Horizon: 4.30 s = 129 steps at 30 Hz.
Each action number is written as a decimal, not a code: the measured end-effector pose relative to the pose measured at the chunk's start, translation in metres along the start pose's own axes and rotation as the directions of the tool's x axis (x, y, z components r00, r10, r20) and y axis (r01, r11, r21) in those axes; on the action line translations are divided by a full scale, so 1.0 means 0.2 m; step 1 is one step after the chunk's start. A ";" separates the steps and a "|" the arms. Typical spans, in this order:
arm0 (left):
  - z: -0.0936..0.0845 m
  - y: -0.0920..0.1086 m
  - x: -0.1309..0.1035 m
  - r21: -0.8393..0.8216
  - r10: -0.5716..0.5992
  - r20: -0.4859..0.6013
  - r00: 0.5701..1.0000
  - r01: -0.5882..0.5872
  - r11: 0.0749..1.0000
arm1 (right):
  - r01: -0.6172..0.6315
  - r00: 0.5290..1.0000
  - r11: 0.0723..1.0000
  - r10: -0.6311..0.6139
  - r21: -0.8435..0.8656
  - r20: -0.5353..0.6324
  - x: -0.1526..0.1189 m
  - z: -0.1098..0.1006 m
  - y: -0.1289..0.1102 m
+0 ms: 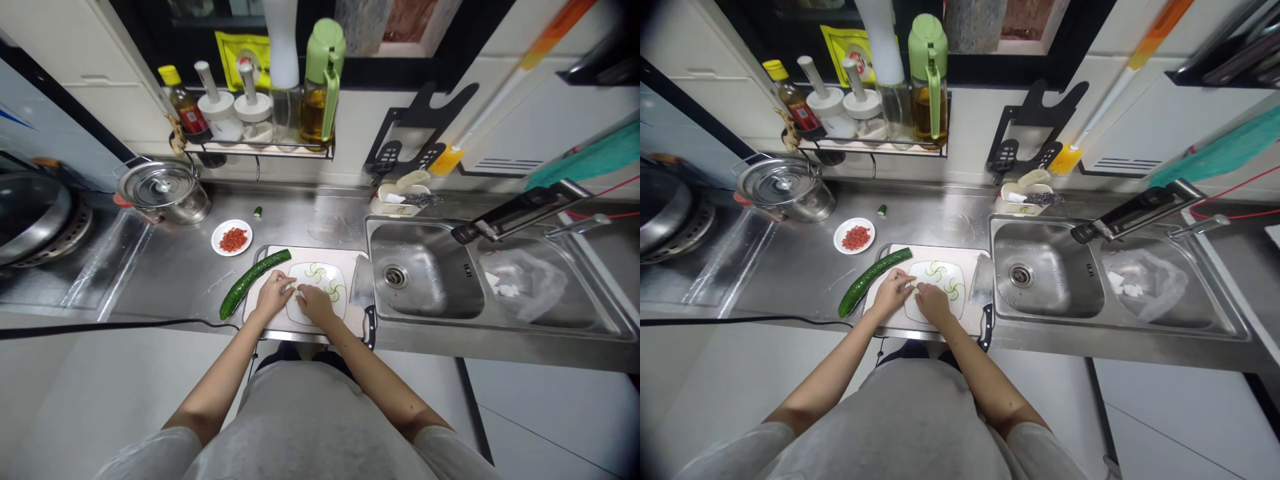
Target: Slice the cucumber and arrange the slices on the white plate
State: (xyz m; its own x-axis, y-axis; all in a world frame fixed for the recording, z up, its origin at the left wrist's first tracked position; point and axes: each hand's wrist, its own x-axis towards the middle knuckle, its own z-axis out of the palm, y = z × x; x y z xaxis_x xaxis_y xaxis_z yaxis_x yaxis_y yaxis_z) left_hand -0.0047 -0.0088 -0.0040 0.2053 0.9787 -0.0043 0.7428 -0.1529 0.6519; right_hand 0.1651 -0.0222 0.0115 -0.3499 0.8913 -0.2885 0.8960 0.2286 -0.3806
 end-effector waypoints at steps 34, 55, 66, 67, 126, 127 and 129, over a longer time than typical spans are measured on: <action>0.04 0.03 -0.01 -0.044 -0.064 -0.050 0.997 0.062 0.997 | -0.052 0.998 0.998 0.051 0.046 0.023 -0.02 -0.01 -0.02; -0.16 -0.10 -0.32 -0.006 -0.371 -0.238 0.897 0.381 0.925 | -0.119 0.532 0.770 0.582 0.627 -0.615 -0.34 -0.40 0.70; -0.09 -0.07 -0.26 0.105 -0.470 -0.187 0.863 0.493 0.864 | -0.141 0.553 0.810 0.542 0.569 -0.633 -0.37 -0.37 0.70; -0.09 -0.06 -0.25 0.120 -0.482 -0.182 0.857 0.506 0.854 | -0.143 0.563 0.817 0.531 0.558 -0.633 -0.37 -0.37 0.69; -0.19 0.41 -0.22 -0.862 -0.355 0.481 0.802 0.507 -0.022 | 0.230 0.962 0.758 -0.083 0.610 -0.260 -0.28 -0.26 -0.07; -0.19 0.41 -0.22 -0.863 -0.358 0.474 0.804 0.505 -0.008 | 0.224 0.965 0.747 -0.078 0.626 -0.252 -0.27 -0.26 -0.07; -0.18 0.41 -0.22 -0.865 -0.360 0.460 0.812 0.501 0.023 | 0.210 0.969 0.726 -0.063 0.655 -0.241 -0.27 -0.26 -0.06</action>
State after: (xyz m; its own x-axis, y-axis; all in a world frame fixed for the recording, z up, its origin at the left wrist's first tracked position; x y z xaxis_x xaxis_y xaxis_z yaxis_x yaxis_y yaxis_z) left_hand 0.0247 -0.0590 0.0779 0.1921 0.7864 -0.5871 -0.4313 0.6051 0.6692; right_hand 0.1863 -0.0528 0.0772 -0.3294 0.9432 -0.0438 0.3984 0.0967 -0.9121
